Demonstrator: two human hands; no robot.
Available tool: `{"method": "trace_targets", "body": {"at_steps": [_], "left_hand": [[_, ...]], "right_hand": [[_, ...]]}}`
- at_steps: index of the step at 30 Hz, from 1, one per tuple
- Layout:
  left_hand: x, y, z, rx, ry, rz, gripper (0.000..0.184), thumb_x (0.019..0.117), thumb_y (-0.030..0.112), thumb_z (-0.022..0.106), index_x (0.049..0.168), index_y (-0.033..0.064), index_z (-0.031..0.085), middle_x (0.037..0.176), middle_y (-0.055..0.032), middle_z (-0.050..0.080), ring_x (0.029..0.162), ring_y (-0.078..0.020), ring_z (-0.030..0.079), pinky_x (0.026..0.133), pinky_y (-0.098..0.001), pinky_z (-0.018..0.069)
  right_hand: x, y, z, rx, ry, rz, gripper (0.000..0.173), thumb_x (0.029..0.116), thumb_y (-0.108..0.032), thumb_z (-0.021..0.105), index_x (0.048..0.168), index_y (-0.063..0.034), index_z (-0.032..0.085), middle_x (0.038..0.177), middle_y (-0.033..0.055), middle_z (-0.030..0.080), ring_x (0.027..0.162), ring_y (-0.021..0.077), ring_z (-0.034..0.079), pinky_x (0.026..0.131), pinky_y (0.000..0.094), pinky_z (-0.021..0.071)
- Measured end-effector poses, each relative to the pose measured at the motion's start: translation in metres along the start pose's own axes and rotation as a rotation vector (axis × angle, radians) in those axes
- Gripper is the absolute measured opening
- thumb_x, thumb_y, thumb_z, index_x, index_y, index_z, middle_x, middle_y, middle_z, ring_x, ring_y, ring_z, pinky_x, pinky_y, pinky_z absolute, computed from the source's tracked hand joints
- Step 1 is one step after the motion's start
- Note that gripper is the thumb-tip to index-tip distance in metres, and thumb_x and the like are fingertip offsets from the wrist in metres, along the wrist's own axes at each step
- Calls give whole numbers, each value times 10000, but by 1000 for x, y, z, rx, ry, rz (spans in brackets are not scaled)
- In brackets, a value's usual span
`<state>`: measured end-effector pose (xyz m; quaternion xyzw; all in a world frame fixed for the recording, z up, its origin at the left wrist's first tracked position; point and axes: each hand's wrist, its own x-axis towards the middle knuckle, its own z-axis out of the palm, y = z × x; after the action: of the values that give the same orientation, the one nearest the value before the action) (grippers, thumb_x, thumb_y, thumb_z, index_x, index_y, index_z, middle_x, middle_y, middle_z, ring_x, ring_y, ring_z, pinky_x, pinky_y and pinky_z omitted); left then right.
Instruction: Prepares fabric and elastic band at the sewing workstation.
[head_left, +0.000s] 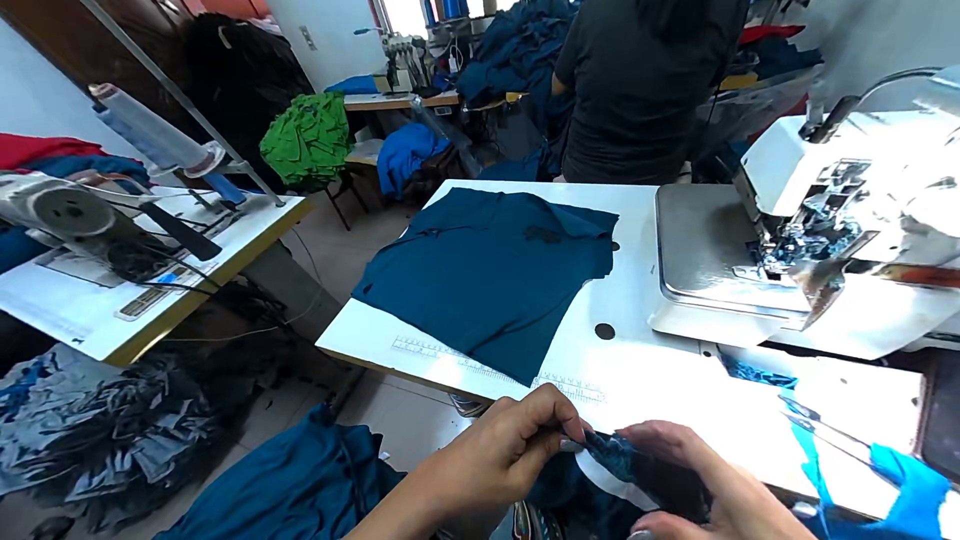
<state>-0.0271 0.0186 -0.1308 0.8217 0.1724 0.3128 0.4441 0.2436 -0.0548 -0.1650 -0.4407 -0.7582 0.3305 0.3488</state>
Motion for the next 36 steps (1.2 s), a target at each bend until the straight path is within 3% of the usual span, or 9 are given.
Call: {"method": "trace_targets", "body": {"at_steps": [3,7,9,12,14,19,26,33,36], "left_hand": [[0,4,-3,-3,9,-27,118,1074,70,466,1109,-20,533,1074,-104,673,962,-27,644,862,-185,528],[2,7,-4,33,-14,7,253,1089,47,386,1134,-12,628,1096,-123,650,1090,-111,617,993,-263,494],[1,8,-2,71,-33,1,306,1063,80,395,1138,22,686,1098,-131,659,1111,-155,591,1004,-292,462],[0,10,4,234,-64,-11,260,964,292,643,1144,120,718,1096,-143,616,1024,-161,583,878,-265,496],[1,11,9,341,-83,-13,293,884,293,779,1140,161,725,1090,-166,597,1000,-199,574,862,-285,496],[3,2,13,359,-9,75,243,897,265,783,1130,201,757,1041,-154,608,970,-163,568,845,-233,480],[9,2,15,433,-48,53,87,931,266,743,981,199,768,1009,-164,605,941,-198,584,791,-279,498],[7,-5,17,508,-57,66,218,877,375,783,1025,217,758,1045,-152,596,983,-227,594,838,-309,527],[8,-6,18,517,-52,65,165,894,358,765,900,193,763,988,-165,607,944,-262,601,801,-345,534]], "right_hand": [[6,12,18,-38,47,-67,691,864,-471,763,1359,-20,592,1153,145,686,1064,251,643,920,426,531],[7,16,29,-64,106,-114,150,882,-237,704,952,-108,674,1179,151,645,1157,245,585,979,384,478],[5,13,28,-30,70,-119,107,934,-124,609,1019,-68,641,1158,134,686,1139,226,633,979,425,491],[2,1,21,59,24,-46,154,923,-25,571,1065,15,614,891,123,690,769,113,655,692,247,544],[-1,1,17,201,-5,42,140,946,-32,560,1078,13,577,831,65,648,686,31,602,617,183,508],[-2,-5,9,542,-75,268,195,968,-40,586,1157,-74,558,910,-82,690,806,-14,662,725,200,563],[-6,2,15,706,-72,375,156,952,-29,603,1091,-94,633,889,-81,719,788,12,686,722,222,583],[-9,4,13,744,-86,393,144,962,-39,608,1095,-72,652,880,-57,726,789,43,698,739,266,598],[-12,6,15,718,-63,347,169,964,-47,602,1118,-3,655,905,-16,719,808,50,684,768,286,585]]}}
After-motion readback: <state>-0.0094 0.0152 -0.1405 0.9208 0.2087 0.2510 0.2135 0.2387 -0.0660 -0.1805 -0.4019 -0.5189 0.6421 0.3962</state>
